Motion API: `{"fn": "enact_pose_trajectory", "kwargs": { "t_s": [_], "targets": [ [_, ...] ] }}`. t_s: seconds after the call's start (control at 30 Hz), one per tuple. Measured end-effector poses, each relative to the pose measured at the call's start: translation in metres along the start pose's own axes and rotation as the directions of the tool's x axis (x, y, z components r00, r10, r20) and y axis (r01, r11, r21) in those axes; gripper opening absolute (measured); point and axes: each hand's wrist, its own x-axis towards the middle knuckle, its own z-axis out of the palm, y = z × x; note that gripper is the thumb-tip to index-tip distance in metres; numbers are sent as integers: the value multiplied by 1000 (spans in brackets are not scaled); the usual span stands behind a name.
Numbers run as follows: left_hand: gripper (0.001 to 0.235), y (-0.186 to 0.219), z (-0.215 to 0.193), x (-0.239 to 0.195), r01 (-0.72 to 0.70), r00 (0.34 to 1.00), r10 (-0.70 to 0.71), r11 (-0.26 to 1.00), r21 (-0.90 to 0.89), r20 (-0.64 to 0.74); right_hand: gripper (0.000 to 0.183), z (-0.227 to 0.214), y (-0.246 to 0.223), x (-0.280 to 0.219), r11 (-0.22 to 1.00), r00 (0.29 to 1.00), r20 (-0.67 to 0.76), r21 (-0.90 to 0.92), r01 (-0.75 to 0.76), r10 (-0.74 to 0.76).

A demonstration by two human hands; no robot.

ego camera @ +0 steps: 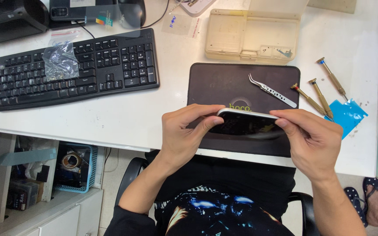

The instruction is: The person reassembles a disassembled smartphone on a workbench. They use a screwdriver to fasten internal screws, then close the back cover and inspect the device by pressing the edges and turning it over.

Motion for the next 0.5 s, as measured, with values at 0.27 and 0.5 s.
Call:
{"fn": "enact_pose_trajectory", "kwargs": {
  "t_s": [0.27, 0.5],
  "targets": [
    [28, 0, 15, -22, 188, 982, -176, 954, -233, 74, 17, 21, 23, -28, 864, 942, -189, 478, -159, 278],
    [25, 25, 9, -19, -356, 933, 360, 918, 175, 9, 24, 2, -34, -1, 964, 995, 33, 253, 81, -92]
  ]
}}
